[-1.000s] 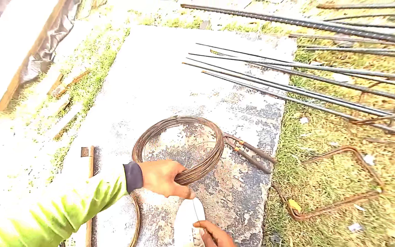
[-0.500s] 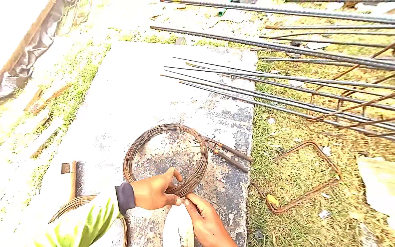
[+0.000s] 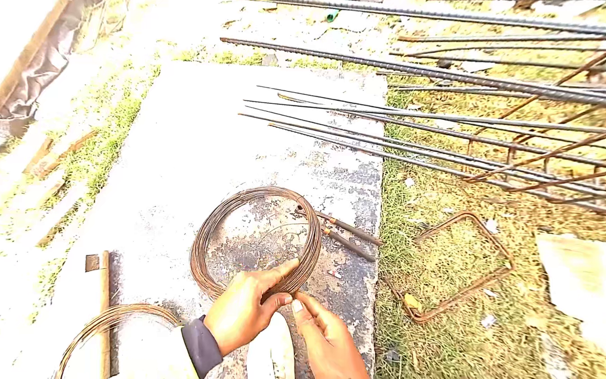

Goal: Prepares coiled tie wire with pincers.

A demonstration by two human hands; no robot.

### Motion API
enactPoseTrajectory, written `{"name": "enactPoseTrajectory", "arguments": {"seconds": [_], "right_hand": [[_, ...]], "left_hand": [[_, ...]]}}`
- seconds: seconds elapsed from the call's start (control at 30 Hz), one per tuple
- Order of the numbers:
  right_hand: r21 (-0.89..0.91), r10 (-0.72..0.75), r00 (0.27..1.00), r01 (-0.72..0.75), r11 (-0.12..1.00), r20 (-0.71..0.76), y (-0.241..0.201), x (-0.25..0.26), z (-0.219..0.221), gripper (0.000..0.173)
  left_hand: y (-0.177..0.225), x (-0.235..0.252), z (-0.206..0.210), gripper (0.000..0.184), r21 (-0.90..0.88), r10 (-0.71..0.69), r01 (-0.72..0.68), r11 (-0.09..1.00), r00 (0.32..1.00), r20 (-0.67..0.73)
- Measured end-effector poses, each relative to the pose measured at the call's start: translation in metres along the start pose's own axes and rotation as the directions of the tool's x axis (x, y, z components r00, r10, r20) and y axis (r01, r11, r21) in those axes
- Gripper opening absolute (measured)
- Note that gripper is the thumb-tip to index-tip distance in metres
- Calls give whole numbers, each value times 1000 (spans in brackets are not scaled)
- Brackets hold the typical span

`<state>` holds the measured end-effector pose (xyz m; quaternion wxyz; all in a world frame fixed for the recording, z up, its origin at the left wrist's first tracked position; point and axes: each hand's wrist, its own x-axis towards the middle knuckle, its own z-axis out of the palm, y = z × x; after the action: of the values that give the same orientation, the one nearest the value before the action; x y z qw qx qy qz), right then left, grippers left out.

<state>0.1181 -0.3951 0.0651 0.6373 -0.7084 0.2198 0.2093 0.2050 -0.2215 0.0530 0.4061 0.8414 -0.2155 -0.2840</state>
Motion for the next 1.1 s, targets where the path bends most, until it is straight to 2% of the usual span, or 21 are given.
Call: {"name": "enactPoseTrajectory", "arguments": {"seconds": [0.07,0.13,0.2,0.27,0.37,0.47,0.57,0.63,0.67,0.73,0.8,0.83,0.93,1.0,1.03,1.1], "right_hand": [[-1,39,999,-39,999,-8,-8,-2,-1,41],[38,81,997,-80,996,-18,-9,1,-4,43],[155,188,982,-189,970,26,-5,8,-10,53],[315,285,951,-308,898,118,-1,16,-20,65],[258,250,964,-264,929,86,7,19,-26,44],[236,252,966,-259,937,62,13,21,-27,40],[240,241,970,-242,940,35,16,23,-29,29],[140,117,993,-113,984,-24,21,24,-32,22],[75,40,999,-37,996,-34,23,25,-33,21],[3,-72,997,72,997,-20,25,25,-35,22],[-72,-137,991,137,988,0,25,25,-35,24],[-113,-164,986,164,980,8,25,25,-35,24],[-314,-270,963,263,912,22,29,27,-36,27],[-524,-388,921,344,779,28,34,26,-36,32],[-603,-423,906,350,717,24,36,25,-36,33],[-695,-455,890,313,647,-22,36,24,-32,34]], "left_hand": [[-3,-1,10,48,92,93,-90,992,995,-37],[-4,1,16,47,165,117,-113,980,993,-15],[-2,4,20,46,223,113,-113,968,993,13],[0,7,22,47,241,107,-114,964,993,40],[4,11,23,47,232,83,-98,968,994,75],[6,16,20,48,229,52,-88,970,986,159],[3,20,10,59,73,20,-43,996,959,284],[1,24,-4,78,-211,-25,112,971,926,376],[-2,26,-10,85,-374,-40,212,903,908,417],[-7,31,-19,81,-541,-100,375,752,877,469],[-10,37,-21,55,-581,-165,481,657,844,511],[-12,41,-20,44,-586,-155,501,637,828,538],[-18,49,-14,35,-547,-58,488,680,779,624],[-19,53,-10,27,-539,1,494,682,737,676],[-19,54,-7,25,-534,-3,504,678,729,684],[-15,54,-2,22,-534,-49,502,680,758,651]]}}
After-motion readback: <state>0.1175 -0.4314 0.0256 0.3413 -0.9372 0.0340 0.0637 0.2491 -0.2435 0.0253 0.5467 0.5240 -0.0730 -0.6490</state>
